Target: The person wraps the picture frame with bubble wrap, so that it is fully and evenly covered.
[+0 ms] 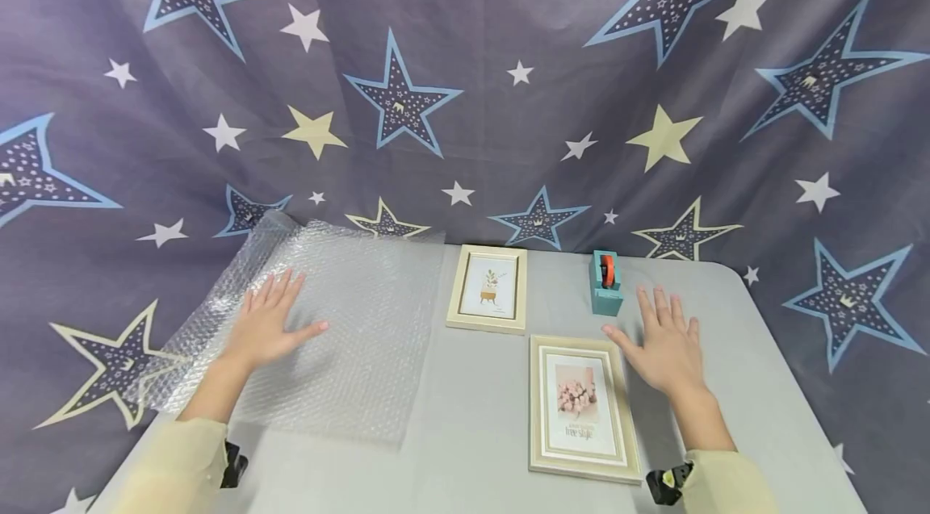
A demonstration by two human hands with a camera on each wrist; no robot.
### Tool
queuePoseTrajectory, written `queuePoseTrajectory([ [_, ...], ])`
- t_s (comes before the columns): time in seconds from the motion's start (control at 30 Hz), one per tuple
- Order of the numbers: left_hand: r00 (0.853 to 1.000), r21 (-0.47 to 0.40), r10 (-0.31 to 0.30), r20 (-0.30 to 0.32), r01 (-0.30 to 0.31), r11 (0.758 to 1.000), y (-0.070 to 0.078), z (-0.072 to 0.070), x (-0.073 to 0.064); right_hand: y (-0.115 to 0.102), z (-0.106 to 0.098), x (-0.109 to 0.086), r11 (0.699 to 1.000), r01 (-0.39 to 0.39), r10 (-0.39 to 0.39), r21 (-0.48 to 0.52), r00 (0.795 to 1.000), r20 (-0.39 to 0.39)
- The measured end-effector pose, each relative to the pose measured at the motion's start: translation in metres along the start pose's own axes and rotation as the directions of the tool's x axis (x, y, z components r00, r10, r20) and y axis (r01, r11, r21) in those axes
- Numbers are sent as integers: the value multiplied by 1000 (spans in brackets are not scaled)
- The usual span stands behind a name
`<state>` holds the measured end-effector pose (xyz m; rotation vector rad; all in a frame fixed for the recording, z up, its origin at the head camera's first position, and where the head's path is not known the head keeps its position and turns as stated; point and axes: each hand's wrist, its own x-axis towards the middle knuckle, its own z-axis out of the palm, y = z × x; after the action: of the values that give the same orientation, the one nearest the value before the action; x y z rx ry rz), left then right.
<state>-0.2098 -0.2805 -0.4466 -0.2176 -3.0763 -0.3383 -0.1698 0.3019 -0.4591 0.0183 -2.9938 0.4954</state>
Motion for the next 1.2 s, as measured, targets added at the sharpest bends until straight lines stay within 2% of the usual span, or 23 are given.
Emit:
queuePoseTrajectory([
  [0.13,1000,3,-4,3,4,1000,-8,1,1,-4,3,5,1000,8,-8,28,1000,12],
  [0.47,1000,-46,-22,6,22,999,-23,12,7,-14,17,14,980,69,-75,189,997,21],
  [0.67,998,-54,-39,-50,37,998,-28,17,17,-23,26,20,967,84,-100,242,993,58],
  [0.77,995,-67,-79,-58,76,995,-31,18,22,-29,31,23,961,65,-92,270,992,87],
  [0.9,987,-109,-159,-22,156,982,-36,22,25,-38,41,26,950,61,-93,307,991,93],
  [1.07,969,-154,-246,32,248,957,-47,24,29,-51,59,31,937,93,-120,336,991,62],
  [1.2,953,-159,-295,72,303,939,-53,21,31,-69,71,41,919,90,-129,383,989,77],
])
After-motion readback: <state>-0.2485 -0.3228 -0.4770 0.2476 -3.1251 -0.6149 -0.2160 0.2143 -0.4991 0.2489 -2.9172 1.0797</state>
